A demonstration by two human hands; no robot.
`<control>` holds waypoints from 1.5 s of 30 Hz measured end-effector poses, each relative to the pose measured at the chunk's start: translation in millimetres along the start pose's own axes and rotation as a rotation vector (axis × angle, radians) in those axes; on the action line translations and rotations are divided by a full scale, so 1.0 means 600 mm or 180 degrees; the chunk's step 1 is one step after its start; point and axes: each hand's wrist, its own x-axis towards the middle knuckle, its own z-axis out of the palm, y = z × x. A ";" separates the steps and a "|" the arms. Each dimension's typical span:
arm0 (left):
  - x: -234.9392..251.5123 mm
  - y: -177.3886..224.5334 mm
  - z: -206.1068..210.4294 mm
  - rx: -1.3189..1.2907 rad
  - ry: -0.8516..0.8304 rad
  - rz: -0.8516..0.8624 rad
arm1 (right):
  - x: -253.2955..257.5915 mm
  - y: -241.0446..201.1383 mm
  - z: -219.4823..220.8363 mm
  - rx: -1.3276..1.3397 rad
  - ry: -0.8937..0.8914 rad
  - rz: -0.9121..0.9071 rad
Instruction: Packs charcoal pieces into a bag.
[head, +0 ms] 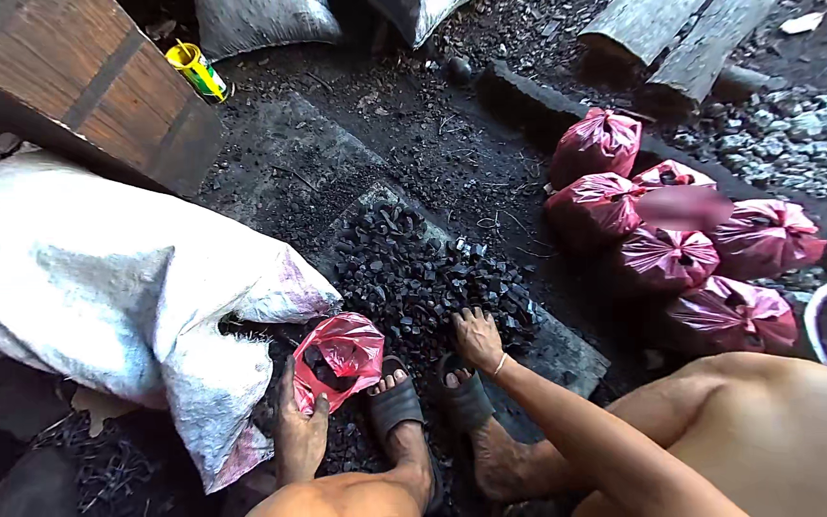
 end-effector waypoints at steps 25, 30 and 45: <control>-0.027 -0.007 -0.019 -0.0478 -0.0139 -0.0497 | 0.011 -0.425 -0.054 0.2033 -0.0870 -0.1640; -0.026 -0.013 -0.015 -0.0240 -0.0063 -0.0570 | -0.003 -0.443 -0.025 0.1750 -0.1286 -0.1820; -0.007 -0.014 -0.002 0.0581 -0.0187 0.0025 | 0.012 -0.094 -0.081 0.1168 0.0045 -0.0639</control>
